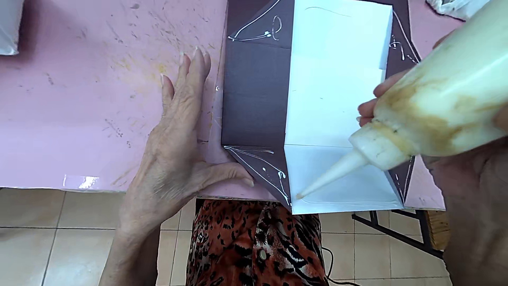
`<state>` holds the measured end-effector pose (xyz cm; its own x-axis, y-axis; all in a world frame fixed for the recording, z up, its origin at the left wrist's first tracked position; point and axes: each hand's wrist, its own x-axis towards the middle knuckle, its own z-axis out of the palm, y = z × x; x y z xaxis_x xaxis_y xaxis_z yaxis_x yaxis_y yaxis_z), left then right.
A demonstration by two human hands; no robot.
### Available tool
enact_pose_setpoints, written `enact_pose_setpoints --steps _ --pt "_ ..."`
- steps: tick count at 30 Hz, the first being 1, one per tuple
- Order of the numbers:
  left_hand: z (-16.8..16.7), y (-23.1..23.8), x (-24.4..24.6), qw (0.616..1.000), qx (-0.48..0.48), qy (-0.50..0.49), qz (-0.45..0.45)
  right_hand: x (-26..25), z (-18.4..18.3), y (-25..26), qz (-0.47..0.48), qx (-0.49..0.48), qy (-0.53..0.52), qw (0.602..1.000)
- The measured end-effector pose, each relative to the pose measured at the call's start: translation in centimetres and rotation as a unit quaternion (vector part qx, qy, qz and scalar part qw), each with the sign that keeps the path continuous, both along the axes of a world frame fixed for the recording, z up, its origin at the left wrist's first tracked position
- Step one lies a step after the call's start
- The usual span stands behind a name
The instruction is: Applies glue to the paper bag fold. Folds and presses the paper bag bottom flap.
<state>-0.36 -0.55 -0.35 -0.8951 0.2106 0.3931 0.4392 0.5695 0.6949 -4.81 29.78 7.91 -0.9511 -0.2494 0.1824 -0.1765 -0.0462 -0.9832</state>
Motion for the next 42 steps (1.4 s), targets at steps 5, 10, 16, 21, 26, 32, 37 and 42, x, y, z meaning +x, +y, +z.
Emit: enact_pose_setpoints --steps 5,10,16,21,26,32,37,42 --pt "0.0 -0.1 0.1 1.000 0.004 -0.001 -0.001 0.2 -0.5 -1.3 -0.025 0.049 0.021 0.998" --pt "0.1 0.0 0.0 1.000 0.002 -0.007 0.002 0.8 -0.8 -1.0 -0.021 0.043 0.033 0.998" --pt "-2.7 -2.2 0.0 0.999 -0.003 -0.042 -0.008 1.7 0.5 1.9 -0.071 -0.052 0.012 0.996" --pt "-7.1 -5.2 1.1 0.993 0.000 -0.118 0.028 2.1 0.5 7.5 -0.233 -0.021 0.055 0.971" --pt "-2.7 -1.9 0.2 0.995 0.054 -0.076 0.043 3.2 -0.3 10.3 -0.309 0.061 0.073 0.946" --pt "-6.6 -5.5 0.8 0.994 0.076 -0.078 -0.014 3.6 -0.9 9.4 -0.302 0.033 0.101 0.947" --pt "-8.0 -7.1 1.0 0.988 0.065 -0.136 -0.030 3.6 -1.5 10.8 -0.317 0.006 0.086 0.945" --pt "-7.7 -7.0 1.0 0.937 0.206 -0.272 -0.075 3.5 -2.5 13.7 -0.349 -0.051 0.004 0.936"
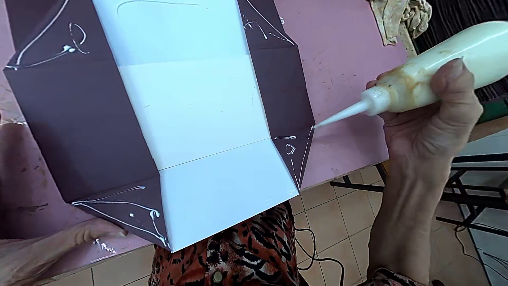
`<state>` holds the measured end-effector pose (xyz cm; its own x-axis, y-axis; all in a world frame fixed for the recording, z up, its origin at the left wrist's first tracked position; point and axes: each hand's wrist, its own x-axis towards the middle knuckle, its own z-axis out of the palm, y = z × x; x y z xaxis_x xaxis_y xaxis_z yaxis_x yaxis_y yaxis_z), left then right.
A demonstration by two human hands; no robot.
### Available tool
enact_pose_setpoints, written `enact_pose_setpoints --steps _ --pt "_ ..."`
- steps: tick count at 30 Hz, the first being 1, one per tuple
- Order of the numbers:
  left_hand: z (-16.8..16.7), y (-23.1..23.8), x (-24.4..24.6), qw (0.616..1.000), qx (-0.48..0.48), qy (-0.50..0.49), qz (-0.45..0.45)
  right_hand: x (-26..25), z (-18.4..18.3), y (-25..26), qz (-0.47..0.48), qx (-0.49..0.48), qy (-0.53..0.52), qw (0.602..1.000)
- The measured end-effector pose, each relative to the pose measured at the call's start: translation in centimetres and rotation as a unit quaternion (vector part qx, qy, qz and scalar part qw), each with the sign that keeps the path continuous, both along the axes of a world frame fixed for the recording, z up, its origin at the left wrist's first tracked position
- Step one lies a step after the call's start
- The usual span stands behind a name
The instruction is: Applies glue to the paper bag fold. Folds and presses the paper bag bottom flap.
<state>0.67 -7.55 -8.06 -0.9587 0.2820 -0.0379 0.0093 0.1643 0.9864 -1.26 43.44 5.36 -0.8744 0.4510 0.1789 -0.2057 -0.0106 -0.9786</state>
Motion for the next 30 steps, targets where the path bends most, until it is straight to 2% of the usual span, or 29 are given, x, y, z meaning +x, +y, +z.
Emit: enact_pose_setpoints --steps 3,6,8,15,17,20,22,30 --pt "-0.4 -0.8 0.0 0.999 -0.046 -0.003 -0.024 -0.2 -0.8 0.5 -0.044 -0.038 -0.033 0.998" --pt "0.5 0.0 -0.3 0.998 -0.048 -0.019 -0.032 -0.4 -1.3 0.5 -0.063 -0.042 -0.045 0.996" --pt "1.7 0.9 -0.4 0.997 -0.054 -0.011 -0.046 -0.3 -1.4 0.4 -0.055 -0.039 -0.043 0.997" --pt "0.8 0.6 -0.4 0.996 -0.060 0.017 -0.059 1.0 -0.7 -1.3 -0.021 -0.001 -0.028 0.999" --pt "0.1 0.2 -0.2 0.998 -0.030 -0.010 -0.061 1.6 -0.4 -1.7 -0.006 0.009 -0.006 1.000" --pt "0.2 0.0 0.1 0.997 -0.052 -0.030 -0.051 3.0 -0.2 -1.9 0.043 0.026 0.017 0.999" --pt "-0.4 -0.2 0.3 0.997 -0.024 -0.064 -0.035 3.3 -0.1 -2.0 0.046 0.037 0.021 0.998" --pt "-2.5 -1.9 1.0 0.996 -0.006 -0.073 -0.056 3.0 0.5 -2.9 0.060 0.071 0.052 0.994"
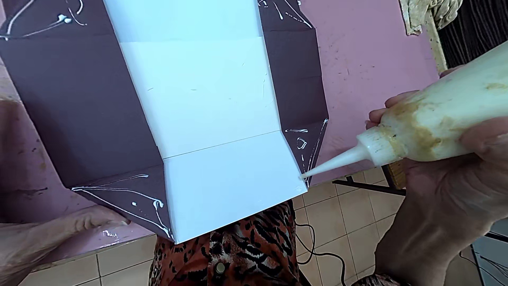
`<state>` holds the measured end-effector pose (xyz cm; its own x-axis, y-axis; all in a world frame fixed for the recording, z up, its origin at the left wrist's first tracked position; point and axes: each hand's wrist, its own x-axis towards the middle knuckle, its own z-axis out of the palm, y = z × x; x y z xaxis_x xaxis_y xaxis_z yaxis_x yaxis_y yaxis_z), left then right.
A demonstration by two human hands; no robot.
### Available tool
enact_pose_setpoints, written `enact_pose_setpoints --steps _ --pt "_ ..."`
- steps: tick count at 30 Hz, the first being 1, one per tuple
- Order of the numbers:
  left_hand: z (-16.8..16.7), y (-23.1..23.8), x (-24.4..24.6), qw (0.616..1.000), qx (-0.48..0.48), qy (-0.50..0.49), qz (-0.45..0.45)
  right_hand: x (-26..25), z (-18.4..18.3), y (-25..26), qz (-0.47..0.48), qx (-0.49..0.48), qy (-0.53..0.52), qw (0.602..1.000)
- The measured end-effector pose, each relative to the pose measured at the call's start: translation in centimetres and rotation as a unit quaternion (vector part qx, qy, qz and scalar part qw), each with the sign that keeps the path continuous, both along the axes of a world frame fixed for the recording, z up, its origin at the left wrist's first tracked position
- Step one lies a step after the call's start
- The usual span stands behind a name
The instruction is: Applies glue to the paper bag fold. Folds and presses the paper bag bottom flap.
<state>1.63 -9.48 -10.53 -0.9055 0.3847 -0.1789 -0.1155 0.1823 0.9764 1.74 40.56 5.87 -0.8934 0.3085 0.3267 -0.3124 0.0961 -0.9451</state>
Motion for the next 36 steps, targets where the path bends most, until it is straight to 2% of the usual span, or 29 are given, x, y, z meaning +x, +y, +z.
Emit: enact_pose_setpoints --steps 3,7,10,11,13,16,18,20,22,24,26,29,32,36 --pt "0.6 0.4 0.1 1.000 -0.005 0.009 0.021 -0.1 0.2 -0.1 0.030 0.024 0.011 0.999" --pt "-0.6 -0.3 0.1 1.000 0.001 0.029 0.001 0.3 0.3 0.4 0.045 0.081 0.028 0.995" --pt "2.7 2.1 -0.1 0.998 0.005 -0.061 0.001 1.1 0.3 0.8 0.044 0.125 0.025 0.991" --pt "3.5 2.4 -0.2 0.995 0.003 -0.098 -0.029 1.3 0.3 0.9 0.046 0.129 0.025 0.990" --pt "3.8 2.4 -0.4 0.991 0.004 -0.115 -0.073 1.7 0.2 1.1 0.048 0.126 0.026 0.991" --pt "4.2 2.9 -0.5 0.991 0.002 -0.117 -0.070 2.2 0.2 1.8 0.046 0.142 0.019 0.989" --pt "3.9 2.8 -0.5 0.994 0.018 -0.093 -0.060 2.3 0.6 1.9 0.054 0.136 0.017 0.989" --pt "3.5 2.8 -0.3 0.997 0.035 -0.055 -0.036 2.2 1.1 1.6 0.065 0.085 0.015 0.994" --pt "1.8 1.9 -0.2 1.000 0.018 0.020 0.009 1.9 1.3 1.3 0.057 0.030 0.018 0.998" --pt "0.6 1.2 -0.3 0.997 0.002 0.066 0.028 1.2 1.2 1.1 0.042 0.017 0.016 0.999" --pt "2.0 2.2 -0.4 0.994 0.004 0.100 0.055 0.7 1.0 1.0 0.028 0.023 0.011 0.999" --pt "4.7 4.5 -1.1 0.974 -0.085 0.177 0.109 0.5 0.6 0.7 0.013 0.025 -0.008 1.000" --pt "7.1 6.7 -1.7 0.963 -0.088 0.206 0.152 0.2 0.4 -0.1 0.016 0.026 -0.013 0.999" --pt "6.4 5.9 -1.8 0.951 -0.137 0.233 0.152 -0.5 -0.1 -1.5 0.044 -0.020 -0.030 0.998"
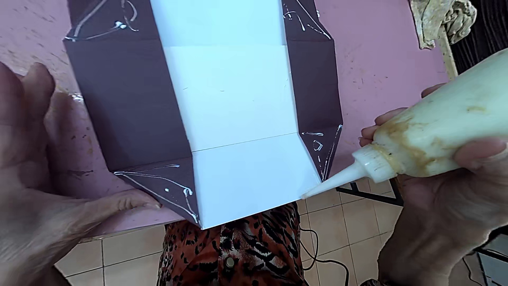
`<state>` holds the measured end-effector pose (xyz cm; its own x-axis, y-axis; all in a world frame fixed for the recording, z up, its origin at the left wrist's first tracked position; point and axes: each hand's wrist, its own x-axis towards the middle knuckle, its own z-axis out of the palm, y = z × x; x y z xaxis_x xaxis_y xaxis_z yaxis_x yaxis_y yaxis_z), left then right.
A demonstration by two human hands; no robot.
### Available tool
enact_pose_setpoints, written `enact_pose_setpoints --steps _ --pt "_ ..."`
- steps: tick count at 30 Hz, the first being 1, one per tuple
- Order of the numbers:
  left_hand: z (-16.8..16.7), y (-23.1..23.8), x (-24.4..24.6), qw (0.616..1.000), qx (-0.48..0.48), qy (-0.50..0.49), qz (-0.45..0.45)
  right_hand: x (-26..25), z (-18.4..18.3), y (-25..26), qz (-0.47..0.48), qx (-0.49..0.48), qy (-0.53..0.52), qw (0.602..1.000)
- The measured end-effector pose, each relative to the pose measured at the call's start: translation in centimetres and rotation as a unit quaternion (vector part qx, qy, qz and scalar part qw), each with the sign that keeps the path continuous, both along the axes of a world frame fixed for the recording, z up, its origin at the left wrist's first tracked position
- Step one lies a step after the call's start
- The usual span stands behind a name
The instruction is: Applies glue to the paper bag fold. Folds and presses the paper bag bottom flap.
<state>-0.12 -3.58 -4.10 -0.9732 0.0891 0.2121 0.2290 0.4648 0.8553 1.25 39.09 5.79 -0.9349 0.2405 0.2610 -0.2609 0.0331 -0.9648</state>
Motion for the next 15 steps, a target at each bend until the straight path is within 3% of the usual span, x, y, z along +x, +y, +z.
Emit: enact_pose_setpoints --steps 7,10,15 --pt "1.7 1.4 -0.6 0.997 -0.054 0.046 -0.016 -1.9 0.4 -0.9 0.111 -0.154 -0.065 0.980" --pt "3.5 3.0 -0.4 0.998 -0.050 0.044 -0.005 -2.8 0.3 -0.4 0.096 -0.145 -0.073 0.982" --pt "3.4 3.7 -0.3 0.994 -0.064 0.090 0.010 -4.9 0.0 0.6 0.108 -0.142 -0.023 0.984"
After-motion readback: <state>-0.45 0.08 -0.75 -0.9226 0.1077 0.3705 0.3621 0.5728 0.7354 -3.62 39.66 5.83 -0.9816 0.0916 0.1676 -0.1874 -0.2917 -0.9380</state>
